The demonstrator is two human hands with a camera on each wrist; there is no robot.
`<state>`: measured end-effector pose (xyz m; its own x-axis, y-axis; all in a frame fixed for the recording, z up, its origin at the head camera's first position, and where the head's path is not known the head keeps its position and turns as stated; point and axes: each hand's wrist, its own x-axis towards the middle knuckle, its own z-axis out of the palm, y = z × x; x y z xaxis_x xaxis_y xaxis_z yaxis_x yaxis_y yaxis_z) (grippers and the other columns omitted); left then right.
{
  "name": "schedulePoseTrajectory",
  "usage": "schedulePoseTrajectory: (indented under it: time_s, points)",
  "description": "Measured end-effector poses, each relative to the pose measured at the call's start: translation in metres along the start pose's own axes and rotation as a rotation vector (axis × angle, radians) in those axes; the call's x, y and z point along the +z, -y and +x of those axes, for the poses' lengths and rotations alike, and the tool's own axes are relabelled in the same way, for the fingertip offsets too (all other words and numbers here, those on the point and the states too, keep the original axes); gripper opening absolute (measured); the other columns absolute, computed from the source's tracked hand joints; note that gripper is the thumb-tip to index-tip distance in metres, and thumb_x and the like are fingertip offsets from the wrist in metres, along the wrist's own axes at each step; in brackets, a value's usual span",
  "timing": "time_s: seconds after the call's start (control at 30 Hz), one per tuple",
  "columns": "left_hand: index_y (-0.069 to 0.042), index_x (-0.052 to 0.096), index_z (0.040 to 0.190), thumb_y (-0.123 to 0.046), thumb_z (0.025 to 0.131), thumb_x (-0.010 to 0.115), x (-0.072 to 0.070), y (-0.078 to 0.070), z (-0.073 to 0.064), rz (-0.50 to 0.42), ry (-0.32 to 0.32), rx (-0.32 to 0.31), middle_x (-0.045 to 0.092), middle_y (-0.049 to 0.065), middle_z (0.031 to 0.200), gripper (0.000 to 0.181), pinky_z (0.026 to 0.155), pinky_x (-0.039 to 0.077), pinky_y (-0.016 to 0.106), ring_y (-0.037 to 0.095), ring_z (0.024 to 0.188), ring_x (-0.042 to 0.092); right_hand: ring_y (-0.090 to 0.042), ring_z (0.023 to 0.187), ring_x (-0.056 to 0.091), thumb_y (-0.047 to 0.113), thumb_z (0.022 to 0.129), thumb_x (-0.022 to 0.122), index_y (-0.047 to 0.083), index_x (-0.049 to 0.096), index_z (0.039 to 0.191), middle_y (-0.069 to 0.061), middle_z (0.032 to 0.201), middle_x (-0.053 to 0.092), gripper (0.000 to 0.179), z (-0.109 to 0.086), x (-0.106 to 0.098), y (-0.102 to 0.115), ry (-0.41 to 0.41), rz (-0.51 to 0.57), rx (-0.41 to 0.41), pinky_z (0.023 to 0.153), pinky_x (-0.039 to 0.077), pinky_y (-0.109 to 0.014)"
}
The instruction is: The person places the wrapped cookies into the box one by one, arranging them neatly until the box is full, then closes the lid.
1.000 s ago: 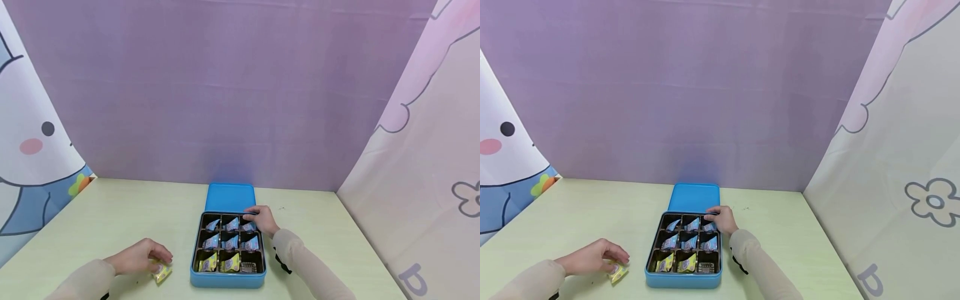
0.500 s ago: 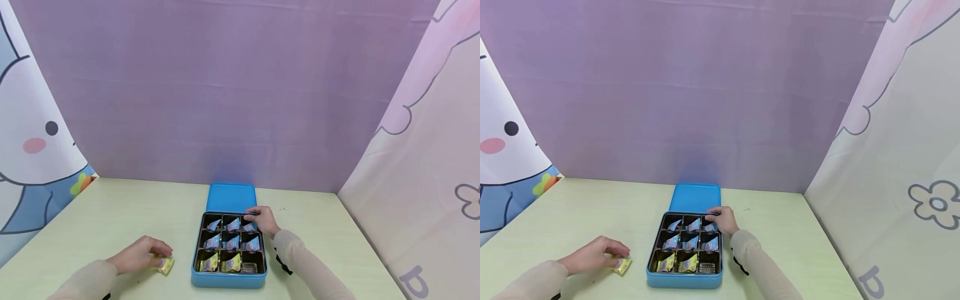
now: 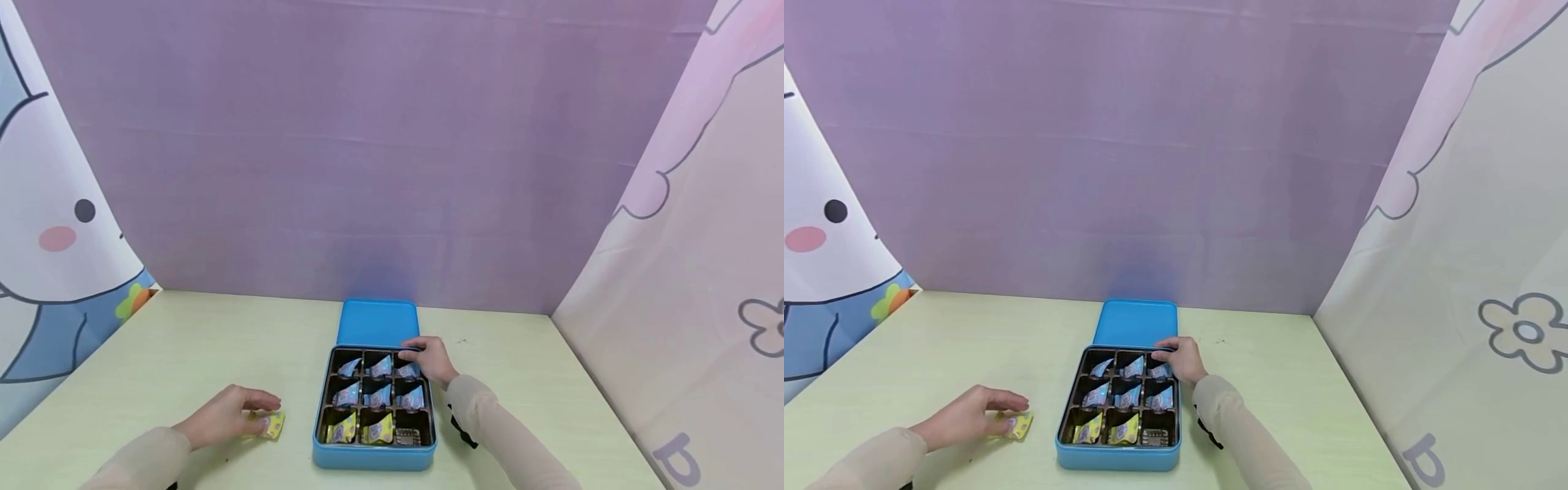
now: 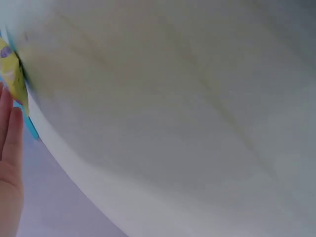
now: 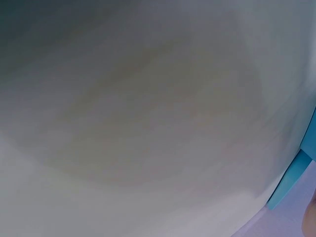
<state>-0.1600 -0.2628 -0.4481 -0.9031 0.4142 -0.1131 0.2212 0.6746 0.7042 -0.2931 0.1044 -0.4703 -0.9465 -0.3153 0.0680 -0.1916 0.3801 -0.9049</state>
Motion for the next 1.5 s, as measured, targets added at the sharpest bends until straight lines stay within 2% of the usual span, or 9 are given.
schedulePoseTrajectory:
  time_s: [0.1, 0.23, 0.5, 0.63, 0.83, 1.13, 1.33, 1.5]
  points:
    - [-0.007, 0.065, 0.113, -0.024, 0.075, 0.074, 0.0017, -0.0004, -0.0018, 0.057, -0.002, 0.035, 0.067, 0.004, 0.111, 0.043, 0.086, 0.049, 0.042, 0.021, 0.101, 0.062, -0.027, 0.100, 0.061, 0.015, 0.085, 0.065, 0.007, 0.069, 0.105, -0.012, 0.109, 0.065, 0.022, -0.0002, -0.0002, -0.0003, 0.002, 0.001, 0.012, 0.079, 0.054, -0.033]
    - [-0.007, 0.064, 0.115, -0.024, 0.069, 0.078, 0.0044, -0.0014, -0.0021, 0.121, -0.020, 0.047, 0.066, 0.005, 0.114, 0.051, 0.086, 0.049, 0.043, 0.025, 0.102, 0.061, -0.027, 0.101, 0.061, 0.015, 0.085, 0.065, 0.007, 0.069, 0.106, -0.012, 0.109, 0.065, 0.022, 0.0007, -0.0003, 0.0000, 0.002, 0.003, 0.021, 0.080, 0.054, -0.033]
    - [-0.011, 0.066, 0.113, -0.023, 0.070, 0.078, 0.0064, 0.0000, 0.0008, 0.231, -0.016, 0.063, 0.067, 0.003, 0.111, 0.046, 0.081, 0.052, 0.033, 0.018, 0.098, 0.061, -0.027, 0.101, 0.060, 0.014, 0.085, 0.064, 0.006, 0.069, 0.106, -0.012, 0.110, 0.065, 0.023, 0.0014, -0.0012, 0.0041, -0.001, -0.002, 0.015, 0.080, 0.054, -0.034]
    - [-0.012, 0.067, 0.113, -0.025, 0.071, 0.077, 0.0060, 0.0005, 0.0019, 0.238, -0.013, 0.065, 0.067, 0.002, 0.110, 0.045, 0.080, 0.052, 0.033, 0.018, 0.098, 0.061, -0.028, 0.101, 0.060, 0.014, 0.085, 0.064, 0.003, 0.068, 0.106, -0.013, 0.111, 0.064, 0.024, 0.0016, -0.0012, 0.0045, 0.001, 0.002, 0.006, 0.080, 0.054, -0.035]
    - [-0.012, 0.067, 0.111, -0.026, 0.072, 0.077, 0.0066, 0.0011, 0.0020, 0.259, -0.015, 0.070, 0.067, 0.002, 0.110, 0.043, 0.079, 0.052, 0.033, 0.018, 0.097, 0.062, -0.026, 0.100, 0.061, 0.013, 0.084, 0.065, 0.007, 0.069, 0.104, -0.012, 0.109, 0.065, 0.021, 0.0008, 0.0001, 0.0033, -0.003, 0.004, 0.018, 0.079, 0.054, -0.034]
    - [-0.011, 0.069, 0.106, -0.020, 0.069, 0.078, 0.0091, -0.0007, 0.0018, 0.319, -0.062, 0.103, 0.070, 0.003, 0.103, 0.039, 0.075, 0.052, 0.028, 0.014, 0.090, 0.063, -0.025, 0.098, 0.062, 0.013, 0.084, 0.065, 0.008, 0.070, 0.103, -0.011, 0.108, 0.065, 0.020, 0.0013, 0.0006, 0.0011, 0.001, 0.012, 0.024, 0.079, 0.054, -0.033]
    - [-0.009, 0.069, 0.104, -0.017, 0.069, 0.078, 0.0087, -0.0042, 0.0030, 0.346, -0.107, 0.078, 0.070, 0.005, 0.100, 0.037, 0.071, 0.052, 0.027, 0.010, 0.085, 0.062, -0.026, 0.101, 0.061, 0.013, 0.085, 0.064, 0.008, 0.069, 0.104, -0.012, 0.110, 0.064, 0.021, 0.0013, 0.0003, 0.0009, 0.003, 0.012, 0.014, 0.079, 0.054, -0.033]
    - [-0.008, 0.070, 0.103, -0.017, 0.070, 0.077, 0.0079, -0.0061, 0.0054, 0.350, -0.142, 0.081, 0.070, 0.004, 0.099, 0.036, 0.069, 0.050, 0.024, 0.003, 0.081, 0.058, -0.026, 0.100, 0.061, 0.013, 0.085, 0.065, 0.008, 0.070, 0.104, -0.011, 0.110, 0.065, 0.020, 0.0005, 0.0007, 0.0012, -0.002, 0.010, 0.022, 0.079, 0.054, -0.033]
